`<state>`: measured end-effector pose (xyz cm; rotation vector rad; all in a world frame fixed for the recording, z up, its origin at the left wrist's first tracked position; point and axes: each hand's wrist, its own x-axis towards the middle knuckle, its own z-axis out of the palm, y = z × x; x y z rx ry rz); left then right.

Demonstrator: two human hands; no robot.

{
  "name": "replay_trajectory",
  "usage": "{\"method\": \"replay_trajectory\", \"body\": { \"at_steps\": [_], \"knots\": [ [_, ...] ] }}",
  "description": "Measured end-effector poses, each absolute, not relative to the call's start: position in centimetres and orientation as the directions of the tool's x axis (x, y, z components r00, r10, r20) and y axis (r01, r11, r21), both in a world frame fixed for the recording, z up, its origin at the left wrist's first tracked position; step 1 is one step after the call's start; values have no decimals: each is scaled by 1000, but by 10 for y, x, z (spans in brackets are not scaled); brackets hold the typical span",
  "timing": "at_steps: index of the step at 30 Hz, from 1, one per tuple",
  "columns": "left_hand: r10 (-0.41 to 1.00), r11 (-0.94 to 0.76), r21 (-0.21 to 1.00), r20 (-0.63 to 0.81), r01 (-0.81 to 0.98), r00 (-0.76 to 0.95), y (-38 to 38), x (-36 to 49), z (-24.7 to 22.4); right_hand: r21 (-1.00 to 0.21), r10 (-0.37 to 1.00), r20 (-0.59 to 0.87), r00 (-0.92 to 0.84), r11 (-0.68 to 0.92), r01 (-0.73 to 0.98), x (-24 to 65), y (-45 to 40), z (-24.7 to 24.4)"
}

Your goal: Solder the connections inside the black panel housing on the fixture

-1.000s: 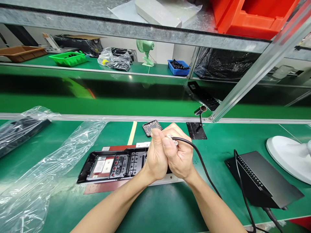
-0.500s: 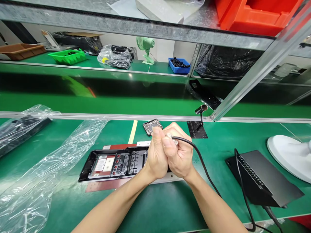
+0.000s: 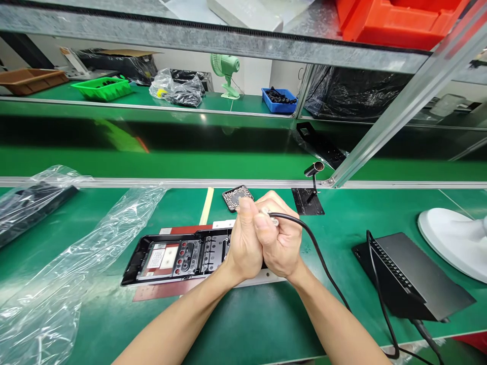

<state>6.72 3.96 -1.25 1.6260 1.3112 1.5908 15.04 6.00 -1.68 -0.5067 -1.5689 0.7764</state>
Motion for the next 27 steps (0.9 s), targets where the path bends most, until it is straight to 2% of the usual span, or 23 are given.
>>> {"method": "replay_trajectory", "body": {
  "at_steps": [13,20,27],
  "knots": [
    [901,-407,901,423,149,-97,39,69,-7,-734,720,678,-147,670,-108,149,61,-20],
    [893,-370,896,415,246,-171,39,67,-18,-728,712,684,-158,679,-90,150,63,-19],
    [898,-372,902,410,220,-162,38,67,-20,-733,718,680,-147,667,-129,149,63,-19]
  ]
}}
